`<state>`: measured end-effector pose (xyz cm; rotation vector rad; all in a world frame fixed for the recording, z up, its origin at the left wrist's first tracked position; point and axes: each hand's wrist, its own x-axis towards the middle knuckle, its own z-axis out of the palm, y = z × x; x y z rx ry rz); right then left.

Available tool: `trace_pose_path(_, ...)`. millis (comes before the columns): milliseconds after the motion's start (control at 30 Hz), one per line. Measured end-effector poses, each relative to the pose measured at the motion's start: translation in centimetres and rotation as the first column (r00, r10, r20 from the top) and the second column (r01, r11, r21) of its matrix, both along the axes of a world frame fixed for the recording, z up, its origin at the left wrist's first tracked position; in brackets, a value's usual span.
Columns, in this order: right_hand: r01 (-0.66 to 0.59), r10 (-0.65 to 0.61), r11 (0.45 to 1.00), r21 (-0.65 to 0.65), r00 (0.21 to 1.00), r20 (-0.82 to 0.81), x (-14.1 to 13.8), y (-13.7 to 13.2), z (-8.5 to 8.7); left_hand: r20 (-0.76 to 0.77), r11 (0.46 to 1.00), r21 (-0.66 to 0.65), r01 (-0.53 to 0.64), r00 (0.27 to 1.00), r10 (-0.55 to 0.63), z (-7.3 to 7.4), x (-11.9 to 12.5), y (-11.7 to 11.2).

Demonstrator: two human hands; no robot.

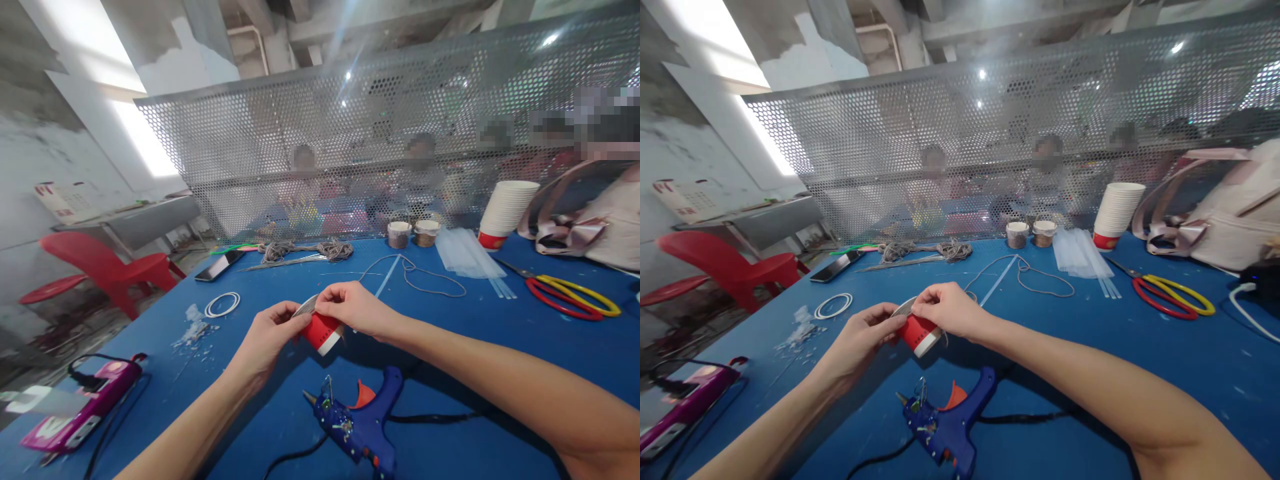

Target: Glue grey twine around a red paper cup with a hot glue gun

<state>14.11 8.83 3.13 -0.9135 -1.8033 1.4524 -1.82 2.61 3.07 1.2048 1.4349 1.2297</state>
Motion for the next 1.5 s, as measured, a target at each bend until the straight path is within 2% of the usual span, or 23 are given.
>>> trace_pose_path(167,-0.019,0.018,0.999,-0.028,0.999,-0.028,-0.03,-0.25,0.15,-0.028,1.0,-0.016,-0.021,0.999,0.02,0.21,0.16,-0.21)
trace_pose_path(367,-0.03,0.03,0.999,0.046,0.999,-0.015,-0.11,-0.28,0.06,-0.008,0.999,-0.018,-0.031,0.999,0.031,0.27,0.26,-0.19)
trace_pose_path(533,-0.022,0.02,0.982,0.186,1.0,0.011,-0.09,-0.55,-0.01,-0.009,1.0,0.008,-0.021,1.0,0.022,0.41,0.26,-0.41)
trace_pose_path(800,0.051,-0.072,0.93,0.364,0.996,0.043,-0.02,-0.86,-0.1,-0.008,1.0,0.017,0.027,1.0,-0.026,0.73,0.34,-0.53)
trace_pose_path(1200,0.049,-0.085,0.907,0.417,0.994,0.067,-0.08,-0.8,-0.19,0.042,0.997,-0.002,0.083,0.996,-0.082,0.7,0.18,-0.63)
trace_pose_path(1500,0.054,-0.094,0.903,0.426,0.993,0.073,-0.14,-0.64,-0.41,-0.039,0.995,0.011,0.096,0.995,-0.095,0.48,0.09,-0.52)
